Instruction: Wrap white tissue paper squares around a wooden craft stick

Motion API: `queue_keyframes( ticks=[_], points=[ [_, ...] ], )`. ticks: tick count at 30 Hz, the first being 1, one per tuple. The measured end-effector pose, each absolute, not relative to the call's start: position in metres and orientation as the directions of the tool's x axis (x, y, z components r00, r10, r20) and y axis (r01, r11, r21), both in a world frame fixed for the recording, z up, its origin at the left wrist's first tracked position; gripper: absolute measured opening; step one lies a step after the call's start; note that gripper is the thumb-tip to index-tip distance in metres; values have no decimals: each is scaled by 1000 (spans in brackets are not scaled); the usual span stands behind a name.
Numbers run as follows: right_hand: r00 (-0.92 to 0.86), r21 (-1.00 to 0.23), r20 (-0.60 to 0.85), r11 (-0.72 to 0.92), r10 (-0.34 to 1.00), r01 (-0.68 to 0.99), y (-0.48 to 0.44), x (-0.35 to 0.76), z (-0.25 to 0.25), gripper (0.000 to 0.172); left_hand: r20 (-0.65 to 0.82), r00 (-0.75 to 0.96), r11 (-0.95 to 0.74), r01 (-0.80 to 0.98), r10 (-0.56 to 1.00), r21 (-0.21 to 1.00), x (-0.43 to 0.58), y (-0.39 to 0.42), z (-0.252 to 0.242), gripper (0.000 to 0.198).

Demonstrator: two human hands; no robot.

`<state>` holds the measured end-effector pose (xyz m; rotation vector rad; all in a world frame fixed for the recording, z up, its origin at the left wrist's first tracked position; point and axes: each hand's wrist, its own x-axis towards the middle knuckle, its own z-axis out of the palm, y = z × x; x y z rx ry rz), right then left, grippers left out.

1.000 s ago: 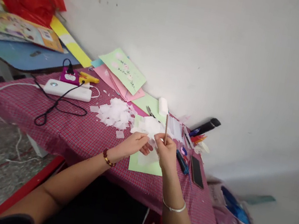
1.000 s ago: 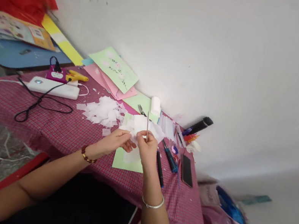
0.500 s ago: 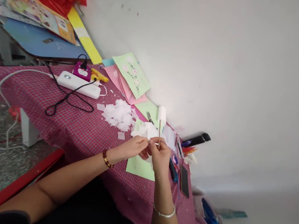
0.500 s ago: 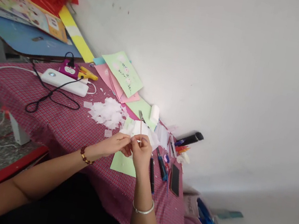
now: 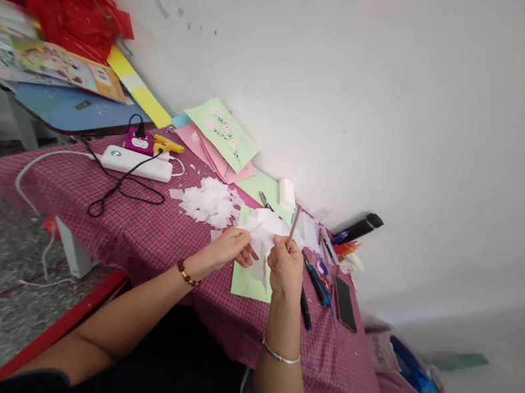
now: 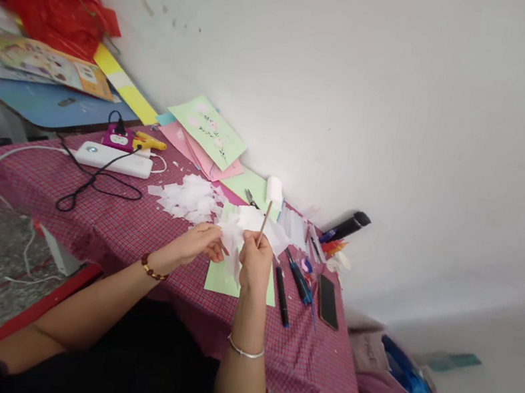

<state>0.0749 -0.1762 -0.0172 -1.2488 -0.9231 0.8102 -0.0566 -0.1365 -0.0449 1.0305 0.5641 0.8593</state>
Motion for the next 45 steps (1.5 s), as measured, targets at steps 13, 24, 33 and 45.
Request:
queue_keyframes(
  ticks=[13, 24, 33, 45],
  points=[
    [511, -804, -64, 259, 857, -536, -189, 88, -45, 42, -18, 95, 84, -750, 995, 656, -55, -136, -53, 22],
    [576, -758, -129, 294, 807, -582, -197, 115, -67, 42, -178, 78, 172, -777, 981, 606, -81, -109, -62, 11],
    [643, -888, -133, 197, 754, -415, -224, 154, -78, 35, -129, 107, 159, -346, 986, 925, -113, -89, -74, 11],
    [753, -976, -71, 110, 654, -188, -220, 196, -81, 24, -2, -61, 2, 1, 998, 1000, -140, -57, -69, 14]
  ],
)
